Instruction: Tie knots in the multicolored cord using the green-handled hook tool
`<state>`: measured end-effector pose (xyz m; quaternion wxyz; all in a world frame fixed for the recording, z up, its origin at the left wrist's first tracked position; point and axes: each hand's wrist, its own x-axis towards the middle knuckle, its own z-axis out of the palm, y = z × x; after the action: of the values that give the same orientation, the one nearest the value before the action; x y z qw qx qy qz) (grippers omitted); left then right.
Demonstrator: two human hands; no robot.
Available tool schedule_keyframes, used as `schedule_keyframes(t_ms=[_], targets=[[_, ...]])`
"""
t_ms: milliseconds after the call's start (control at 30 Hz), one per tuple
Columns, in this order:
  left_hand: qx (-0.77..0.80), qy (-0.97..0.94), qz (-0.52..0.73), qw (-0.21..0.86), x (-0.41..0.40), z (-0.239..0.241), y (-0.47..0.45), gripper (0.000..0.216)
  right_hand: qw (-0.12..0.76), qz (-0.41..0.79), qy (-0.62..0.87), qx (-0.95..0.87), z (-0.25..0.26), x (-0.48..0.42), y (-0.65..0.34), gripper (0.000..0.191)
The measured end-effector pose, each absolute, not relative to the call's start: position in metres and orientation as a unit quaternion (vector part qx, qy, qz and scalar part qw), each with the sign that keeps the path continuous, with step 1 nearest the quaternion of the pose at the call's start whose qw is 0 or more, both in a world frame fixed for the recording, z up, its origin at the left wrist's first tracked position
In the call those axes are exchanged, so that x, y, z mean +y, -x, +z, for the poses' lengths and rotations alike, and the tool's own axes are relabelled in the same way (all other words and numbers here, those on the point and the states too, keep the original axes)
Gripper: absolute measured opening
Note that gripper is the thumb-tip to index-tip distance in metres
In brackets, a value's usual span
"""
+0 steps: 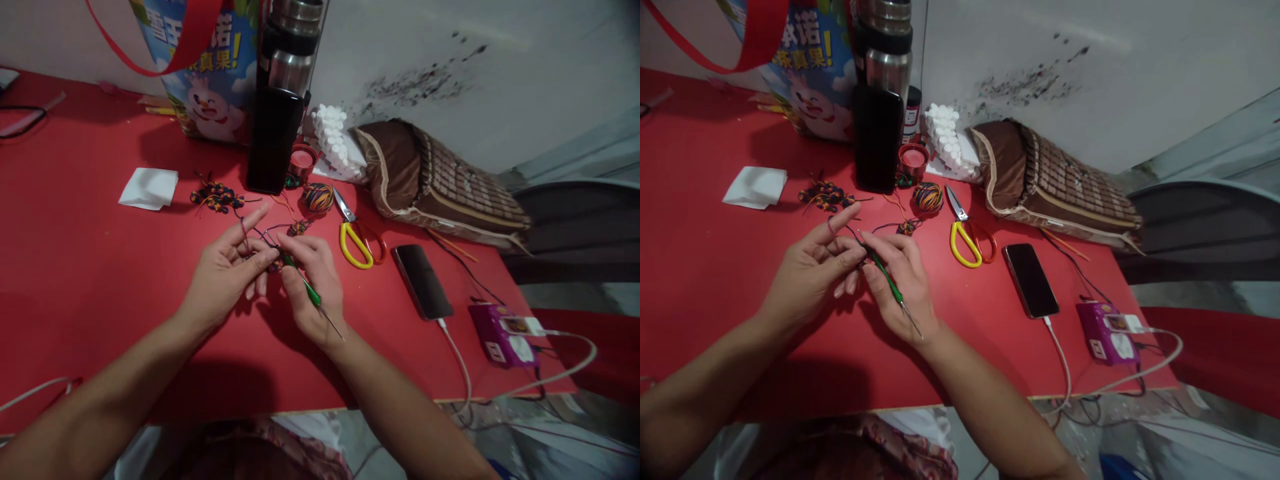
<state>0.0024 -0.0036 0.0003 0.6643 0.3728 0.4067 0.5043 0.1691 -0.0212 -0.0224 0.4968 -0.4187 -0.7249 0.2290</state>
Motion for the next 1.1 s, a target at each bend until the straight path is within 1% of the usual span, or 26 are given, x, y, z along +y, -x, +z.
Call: schedule_keyframes(t_ms=[100,200,267,367,467,533,567,667,700,767,833,867,900,1000,1033,1100], targets=[[0.400,-0.350,0.508,0.678,-0.002,-0.001,-0.002,0.074,0.486,0.235,0.424,-0.727,-0.026,-0.021,-0.169,0.043],[0.376,-0.308,0.512,0.709,0.000,0.000,-0.001,0.077,0.474,0.242,0.431,-0.729,-0.028,-0.021,-0.169,0.050],[0.363,-0.287,0.517,0.720,0.000,0.000,-0.001,0.074,0.473,0.241,0.423,-0.735,-0.028,-0.020,-0.168,0.054],[0.359,-0.295,0.519,0.718,0.000,-0.001,-0.002,0.064,0.479,0.243,0.402,-0.741,-0.029,-0.018,-0.166,0.056],[0.354,-0.284,0.518,0.725,0.002,-0.002,-0.003,0.058,0.481,0.276,0.399,-0.730,-0.030,-0.017,-0.164,0.058],[0.344,-0.256,0.521,0.738,0.004,-0.002,-0.001,0.054,0.485,0.347,0.395,-0.699,-0.032,-0.016,-0.161,0.062],[0.337,-0.243,0.524,0.744,0.005,-0.001,0.000,0.052,0.487,0.397,0.391,-0.672,-0.033,-0.016,-0.160,0.068],[0.317,-0.222,0.535,0.751,0.008,0.000,0.005,0.049,0.472,0.559,0.382,-0.564,-0.036,-0.014,-0.154,0.101],[0.316,-0.224,0.536,0.751,0.009,0.001,0.006,0.048,0.459,0.606,0.380,-0.527,-0.036,-0.013,-0.152,0.109],[0.312,-0.225,0.542,0.747,0.011,0.002,0.008,0.046,0.428,0.680,0.378,-0.460,-0.036,-0.012,-0.148,0.113],[0.307,-0.225,0.547,0.745,0.011,0.003,0.010,0.044,0.401,0.730,0.373,-0.408,-0.034,-0.011,-0.147,0.106],[0.306,-0.224,0.550,0.744,0.012,0.003,0.010,0.042,0.392,0.745,0.372,-0.392,-0.032,-0.011,-0.147,0.100],[0.306,-0.225,0.554,0.741,0.012,0.004,0.011,0.041,0.383,0.753,0.373,-0.383,-0.030,-0.011,-0.147,0.090],[0.317,-0.233,0.562,0.727,0.016,0.006,0.015,0.036,0.352,0.754,0.396,-0.390,-0.024,-0.012,-0.152,0.054],[0.324,-0.236,0.564,0.722,0.017,0.007,0.017,0.035,0.341,0.749,0.407,-0.397,-0.022,-0.012,-0.154,0.047],[0.339,-0.243,0.563,0.713,0.020,0.010,0.021,0.032,0.324,0.731,0.429,-0.421,-0.018,-0.012,-0.159,0.043]])
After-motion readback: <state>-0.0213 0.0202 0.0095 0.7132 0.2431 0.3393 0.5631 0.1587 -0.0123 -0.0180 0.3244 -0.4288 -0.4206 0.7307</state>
